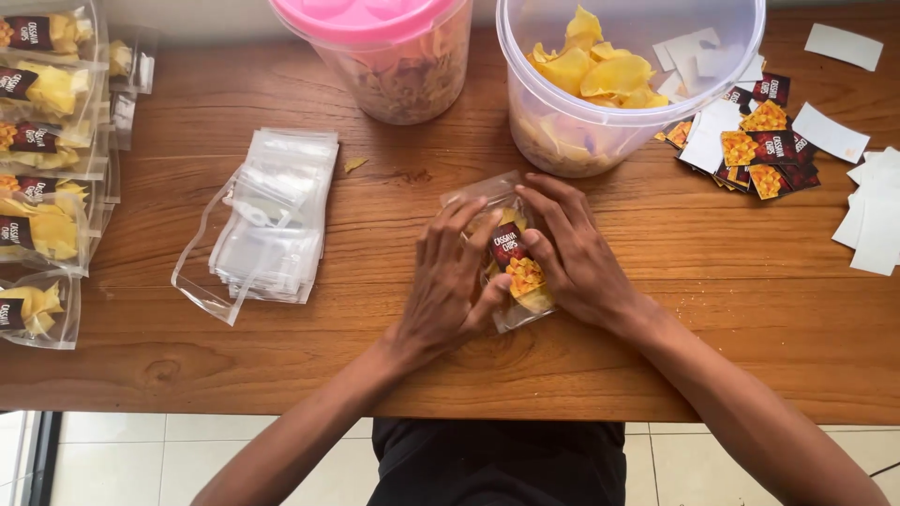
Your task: Packaging chips into small plastic bags using a filling guide, then adding a label and sealing the bag.
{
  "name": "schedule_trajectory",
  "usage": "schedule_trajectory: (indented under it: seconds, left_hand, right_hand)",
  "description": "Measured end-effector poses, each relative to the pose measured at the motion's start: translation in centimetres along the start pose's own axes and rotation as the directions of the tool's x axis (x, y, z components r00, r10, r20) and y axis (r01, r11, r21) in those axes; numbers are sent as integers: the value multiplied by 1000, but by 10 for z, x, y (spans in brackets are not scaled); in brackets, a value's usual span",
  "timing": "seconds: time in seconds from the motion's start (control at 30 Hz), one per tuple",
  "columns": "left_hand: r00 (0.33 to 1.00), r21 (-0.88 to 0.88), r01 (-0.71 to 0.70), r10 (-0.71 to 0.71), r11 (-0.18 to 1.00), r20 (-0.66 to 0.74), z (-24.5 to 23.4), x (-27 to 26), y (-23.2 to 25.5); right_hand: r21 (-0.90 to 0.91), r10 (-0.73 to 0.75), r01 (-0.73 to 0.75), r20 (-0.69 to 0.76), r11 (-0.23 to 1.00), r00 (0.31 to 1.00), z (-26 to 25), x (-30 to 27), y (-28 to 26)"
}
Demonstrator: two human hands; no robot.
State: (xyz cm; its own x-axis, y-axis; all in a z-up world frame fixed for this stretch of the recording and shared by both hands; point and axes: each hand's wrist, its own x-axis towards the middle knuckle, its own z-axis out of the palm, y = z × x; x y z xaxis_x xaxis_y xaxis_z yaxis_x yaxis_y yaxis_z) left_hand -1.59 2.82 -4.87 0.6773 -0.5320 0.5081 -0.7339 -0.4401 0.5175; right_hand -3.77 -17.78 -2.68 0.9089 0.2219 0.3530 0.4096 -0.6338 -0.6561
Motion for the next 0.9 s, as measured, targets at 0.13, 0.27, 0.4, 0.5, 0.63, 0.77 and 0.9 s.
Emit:
schedule_trajectory:
  seconds: [0.13, 0.27, 0.4, 0.5, 0.63, 0.77, 0.9]
  left_hand:
    - [997, 108, -29, 22, 994, 71, 5, 8, 12]
    - [982, 192, 62, -94, 979, 162, 17, 5, 14]
    - [965, 246, 105, -158, 964, 207, 20, 6, 16]
    - [970, 271, 79, -136, 959, 199, 22, 4, 14]
    - [966, 314, 69, -142, 947, 216, 26, 1, 11]
    - [965, 345, 58, -141, 937, 221, 26, 1, 10]
    - [965, 336, 55, -137, 940, 225, 23, 1, 11]
  right_hand:
    - [-93, -66, 64, -16, 994, 998, -3, -16, -14]
    - [-224, -50, 69, 92, 972, 994, 4, -35, -10]
    - [-337, -78, 122, 140, 934, 987, 8, -35, 2]
    - [-347, -37, 86, 146, 934, 989, 9, -34, -1]
    - [-377, 27, 35, 158, 926, 987, 10, -37, -1]
    - [-438, 52, 23, 159, 899, 986, 11, -39, 1]
    - [-403, 107, -52, 114, 914, 988, 11, -40, 5]
